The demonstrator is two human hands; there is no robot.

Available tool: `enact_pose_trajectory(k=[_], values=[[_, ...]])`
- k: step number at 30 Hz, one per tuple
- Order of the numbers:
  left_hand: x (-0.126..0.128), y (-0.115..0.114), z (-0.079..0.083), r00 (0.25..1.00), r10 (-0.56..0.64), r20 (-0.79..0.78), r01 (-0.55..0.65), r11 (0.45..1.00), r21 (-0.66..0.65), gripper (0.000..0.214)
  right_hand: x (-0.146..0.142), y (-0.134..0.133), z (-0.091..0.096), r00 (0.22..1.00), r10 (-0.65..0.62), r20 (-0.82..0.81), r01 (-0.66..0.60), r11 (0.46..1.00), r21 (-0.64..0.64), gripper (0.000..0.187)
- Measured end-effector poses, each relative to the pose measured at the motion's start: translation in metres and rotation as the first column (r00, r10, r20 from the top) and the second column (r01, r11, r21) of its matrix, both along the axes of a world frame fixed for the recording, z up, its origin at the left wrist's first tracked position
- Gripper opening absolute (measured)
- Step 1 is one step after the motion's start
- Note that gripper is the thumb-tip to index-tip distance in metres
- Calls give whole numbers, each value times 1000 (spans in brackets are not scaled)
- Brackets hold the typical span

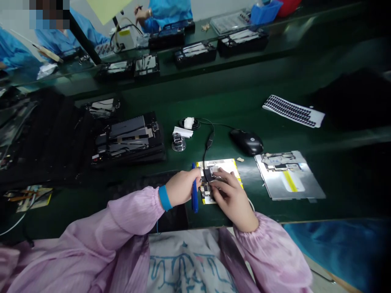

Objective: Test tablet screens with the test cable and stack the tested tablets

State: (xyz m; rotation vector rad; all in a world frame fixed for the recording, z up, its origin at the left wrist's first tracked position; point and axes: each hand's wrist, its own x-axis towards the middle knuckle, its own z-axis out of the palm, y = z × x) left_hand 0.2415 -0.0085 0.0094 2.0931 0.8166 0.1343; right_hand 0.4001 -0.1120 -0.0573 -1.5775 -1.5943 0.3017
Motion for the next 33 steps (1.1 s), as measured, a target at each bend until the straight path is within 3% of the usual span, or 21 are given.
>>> enact_pose_trajectory(k=[5,17,24,29,33], values=[[-1,3,1,999,-49,16,49,999,25,20,-1,0,1,999,1,45,-2,1000,13,16],[2,6,4,984,-95,-149,110,989,97,18,-3,-2,1,977,23,210,-33,998,46,19],[5,6,0,977,-86,-193,110,987,116,19,-12,-6,6,920,54,389,-41,998,-41,24],[-1,5,22,991,12,-136,-2,997,76,23,-15,-9,9,930,54,363,-24,996,-88,29],[-40,6,51,980,177,-94,-164,977,138,25,-6,2,13,971,16,238,7,996,-93,24]])
